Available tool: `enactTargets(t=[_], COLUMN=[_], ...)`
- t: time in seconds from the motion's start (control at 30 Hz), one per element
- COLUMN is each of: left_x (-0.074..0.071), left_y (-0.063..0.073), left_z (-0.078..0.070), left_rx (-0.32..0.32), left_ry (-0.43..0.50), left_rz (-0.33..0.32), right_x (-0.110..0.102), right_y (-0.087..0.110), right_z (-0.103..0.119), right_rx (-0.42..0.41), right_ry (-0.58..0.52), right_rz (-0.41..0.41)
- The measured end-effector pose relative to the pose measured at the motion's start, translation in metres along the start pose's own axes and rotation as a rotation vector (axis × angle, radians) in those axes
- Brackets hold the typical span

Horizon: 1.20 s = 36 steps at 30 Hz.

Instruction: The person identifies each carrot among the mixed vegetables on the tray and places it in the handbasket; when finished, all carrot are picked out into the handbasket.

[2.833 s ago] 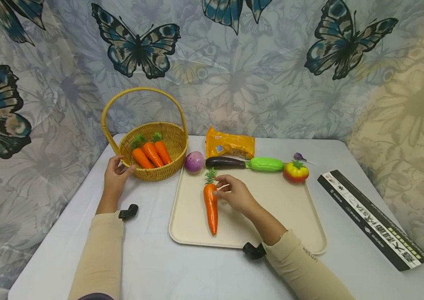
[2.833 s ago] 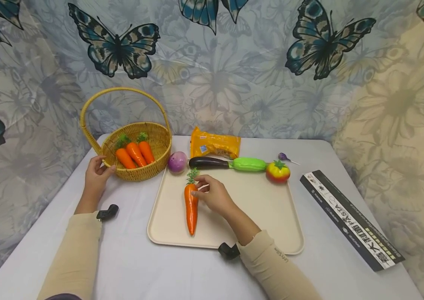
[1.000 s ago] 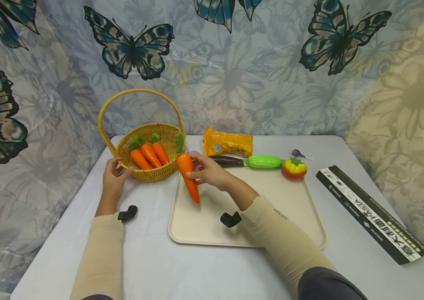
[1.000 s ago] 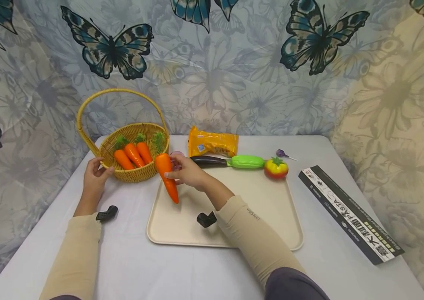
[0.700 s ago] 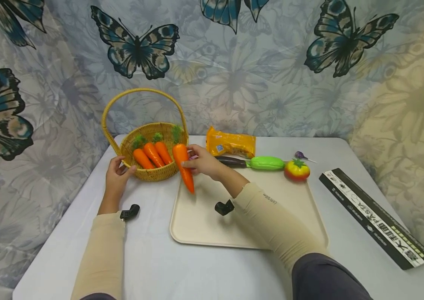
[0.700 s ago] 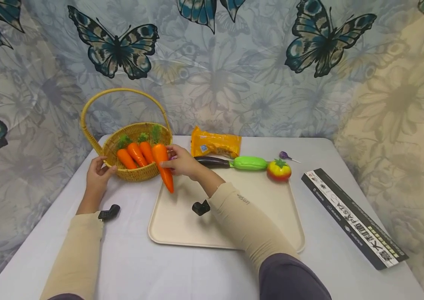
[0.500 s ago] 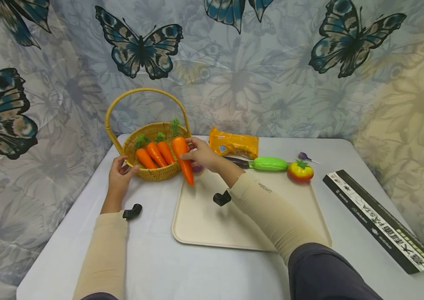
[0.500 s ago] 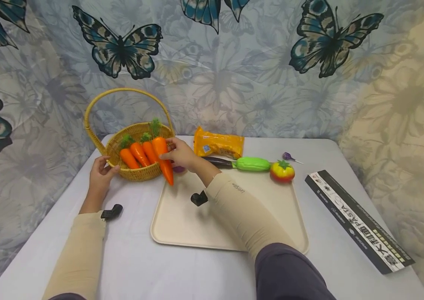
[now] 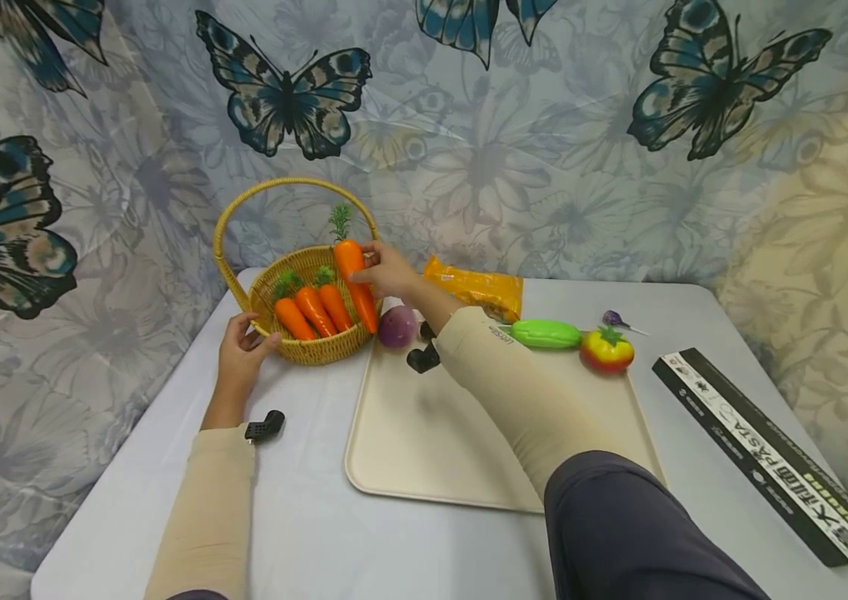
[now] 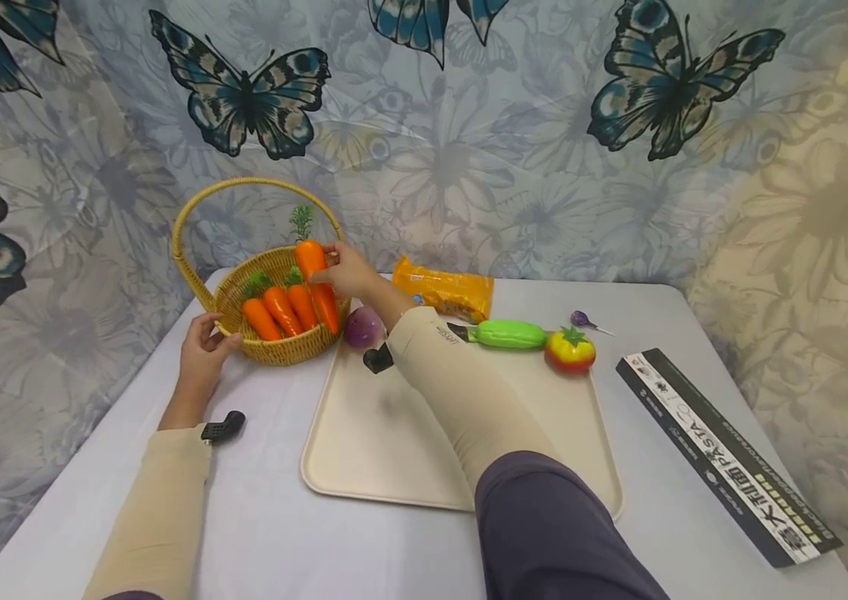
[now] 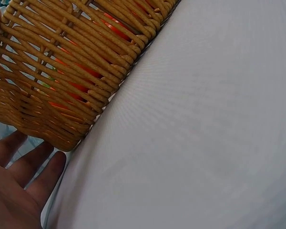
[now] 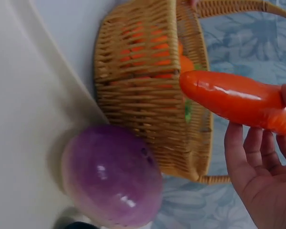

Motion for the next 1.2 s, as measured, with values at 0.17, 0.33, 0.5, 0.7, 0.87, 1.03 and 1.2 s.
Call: enactTargets(t=[0.17,0.33,0.5,0.7,0.87,1.03,1.2], left_x=[0.003,0.002,-0.004,-0.01,-0.009,-0.003,0.001], left_y=[0.003,0.003,-0.003,-0.01,-0.008,-0.002,0.002], left_z=[-0.006,-0.003,0.011,0.025,0.021,0.004,-0.004], left_rx=[0.016,0.011,-0.002,0.006,-0.001,-0.002,0.0], left_ry=[-0.003,-0.008,0.019,0.003,0.002,-0.005,-0.024], left_rz=[-0.004,-0.003,-0.003,-0.021,-0.02,-0.007,0.005], right_x=[0.001,0.009,0.017,0.025,0.03,0.034,0.034], right_y=[-0.015,-0.024,-0.025,-0.022,-0.022,-0.022,-0.02], right_z=[0.006,0.003,-0.004,-0.011,-0.017,-0.018,-0.017], right_rx=[0.012,0.011,-0.014,-0.018,0.028,0.078,0.086], right_ry=[-0.009,-0.011,0.021,0.276,0.506,0.706,0.767], right_rz=[-0.008,-0.01,-0.061,-0.132,-0.172,-0.19,-0.198])
Point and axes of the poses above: each hand's wrist, its own y-axis away from the middle knuckle, its own x-axis out of the palm, z = x × y, the point moved 3 cm from there along -y, towards the middle knuckle, and after that the axes turned 12 degrees about y, right-handed, at the moved point
